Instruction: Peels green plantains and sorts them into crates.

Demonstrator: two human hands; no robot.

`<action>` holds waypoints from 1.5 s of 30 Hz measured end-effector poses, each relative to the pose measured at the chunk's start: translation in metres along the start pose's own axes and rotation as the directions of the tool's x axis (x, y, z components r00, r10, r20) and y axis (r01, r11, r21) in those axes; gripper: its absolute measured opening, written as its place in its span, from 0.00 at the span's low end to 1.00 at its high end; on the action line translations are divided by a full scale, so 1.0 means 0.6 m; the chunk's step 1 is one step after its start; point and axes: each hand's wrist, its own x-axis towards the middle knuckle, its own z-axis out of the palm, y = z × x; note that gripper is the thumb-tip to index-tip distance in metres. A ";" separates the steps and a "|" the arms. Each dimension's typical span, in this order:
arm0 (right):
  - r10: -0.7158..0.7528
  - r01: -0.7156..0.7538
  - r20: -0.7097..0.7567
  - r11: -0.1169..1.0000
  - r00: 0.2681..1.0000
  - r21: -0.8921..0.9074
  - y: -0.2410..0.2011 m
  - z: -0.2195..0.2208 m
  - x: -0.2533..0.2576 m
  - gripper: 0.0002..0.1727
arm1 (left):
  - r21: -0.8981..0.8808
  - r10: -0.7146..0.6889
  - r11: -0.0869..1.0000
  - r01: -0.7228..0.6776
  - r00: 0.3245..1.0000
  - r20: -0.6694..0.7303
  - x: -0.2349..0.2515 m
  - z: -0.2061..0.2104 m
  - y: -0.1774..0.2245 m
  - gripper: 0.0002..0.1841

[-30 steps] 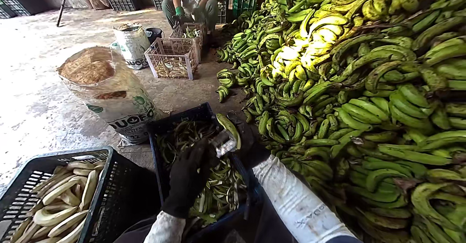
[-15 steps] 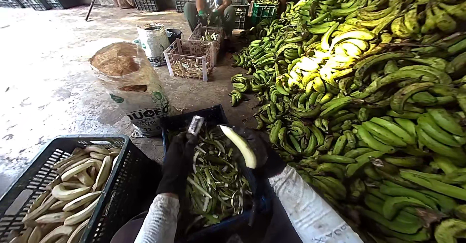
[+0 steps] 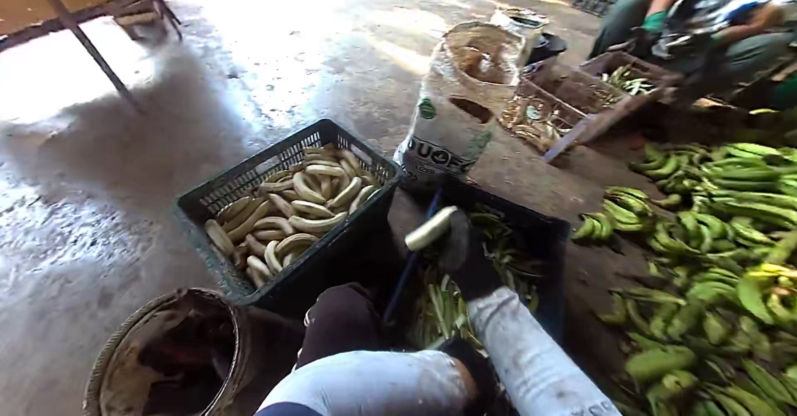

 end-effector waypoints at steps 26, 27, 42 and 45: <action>0.010 -0.247 -0.465 0.858 0.885 -0.451 0.049 -0.460 -0.104 0.21 | -0.134 -0.074 0.989 0.066 0.995 -0.060 0.024 -0.025 -0.009 0.23; -0.017 -0.324 -0.463 0.692 0.886 -0.645 0.065 -0.470 -0.108 0.22 | -0.125 -0.079 0.990 0.073 0.996 -0.042 0.025 -0.028 -0.006 0.23; 0.183 -0.423 -0.382 0.338 0.906 -0.841 0.210 -0.347 0.040 0.30 | 0.034 -0.154 0.988 0.154 0.988 0.013 0.042 -0.058 0.020 0.32; 0.153 -0.395 -0.379 0.570 0.913 -0.720 0.194 -0.368 0.034 0.26 | 0.066 -0.207 0.977 0.202 0.975 0.083 0.036 -0.085 0.026 0.32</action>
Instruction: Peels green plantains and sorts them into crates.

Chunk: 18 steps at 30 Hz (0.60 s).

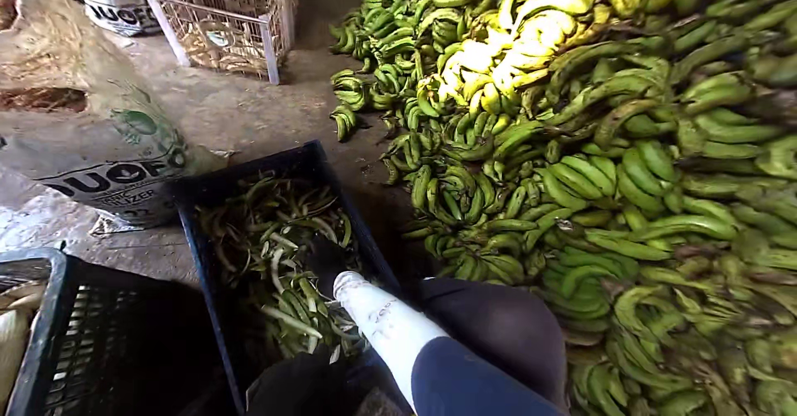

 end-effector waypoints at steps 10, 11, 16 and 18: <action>-0.519 0.344 -0.275 0.039 0.809 0.938 -0.051 -0.267 -0.150 0.19 | -0.219 -0.161 0.971 0.100 0.945 -0.283 0.017 0.002 -0.098 0.30; -0.516 0.323 -0.318 -0.083 0.795 0.943 -0.058 -0.276 -0.161 0.18 | -0.264 -0.184 0.959 0.107 0.939 -0.290 0.014 -0.002 -0.104 0.31; -0.258 0.292 -0.270 0.048 0.928 0.955 -0.113 -0.263 -0.184 0.18 | -0.439 -0.160 0.897 -0.057 0.882 -0.443 0.006 0.005 -0.103 0.29; -0.215 0.367 -0.317 0.260 0.924 0.893 -0.125 -0.270 -0.196 0.21 | -0.568 -0.132 0.776 -0.274 0.811 -0.571 0.003 0.031 -0.093 0.29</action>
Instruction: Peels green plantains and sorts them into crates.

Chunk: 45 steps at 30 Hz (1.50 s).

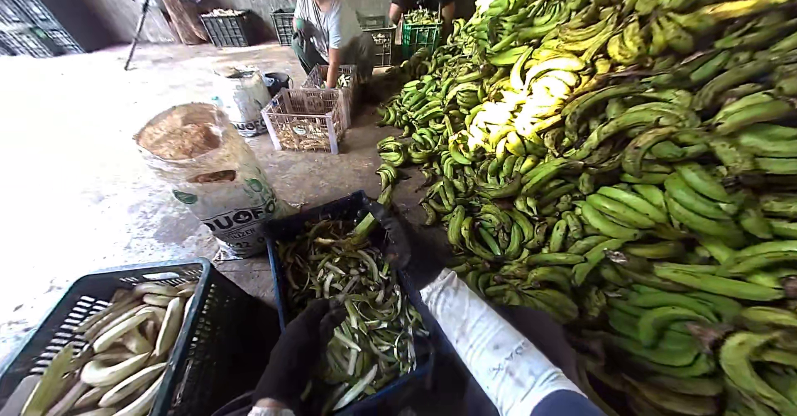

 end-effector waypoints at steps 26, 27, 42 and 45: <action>0.204 -0.197 0.231 0.979 0.951 -0.050 -0.081 -0.114 -0.019 0.22 | -0.272 0.464 0.826 -0.493 0.870 -0.166 0.034 0.030 0.111 0.27; 0.193 -0.194 0.250 0.981 0.949 -0.021 -0.081 -0.115 -0.020 0.23 | -0.162 0.542 0.812 -0.561 0.827 -0.150 0.039 0.023 0.114 0.29; 0.281 -0.314 0.197 0.935 0.939 0.163 -0.041 -0.049 -0.061 0.27 | 0.088 0.218 0.974 -0.208 0.760 -0.612 0.114 -0.057 0.114 0.20; 0.288 -0.330 0.194 0.912 0.938 0.244 -0.047 -0.067 -0.054 0.28 | -0.038 0.235 0.950 -0.309 0.792 -0.563 0.092 -0.074 0.110 0.22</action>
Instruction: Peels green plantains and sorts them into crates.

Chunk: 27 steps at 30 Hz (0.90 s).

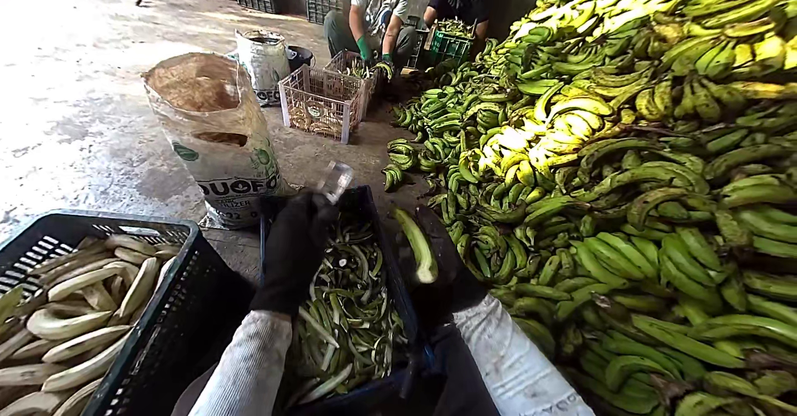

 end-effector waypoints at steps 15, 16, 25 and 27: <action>-0.204 0.292 0.242 0.860 0.949 -0.418 0.056 0.037 -0.029 0.11 | 0.175 0.117 0.978 -0.116 0.993 0.007 -0.018 0.033 -0.023 0.21; -0.148 0.210 0.177 0.885 0.973 -0.415 0.052 0.051 -0.039 0.14 | 0.114 0.088 0.990 -0.079 0.993 -0.080 -0.001 0.022 -0.036 0.19; -0.637 0.544 -0.069 0.705 0.768 -0.456 0.008 0.020 0.026 0.21 | -0.324 0.186 0.943 -0.074 0.925 0.331 -0.102 0.052 0.021 0.25; -0.744 0.525 -0.231 0.623 0.627 -0.581 -0.006 0.055 0.011 0.22 | -0.334 0.252 0.931 -0.146 0.920 0.300 -0.125 0.066 0.025 0.27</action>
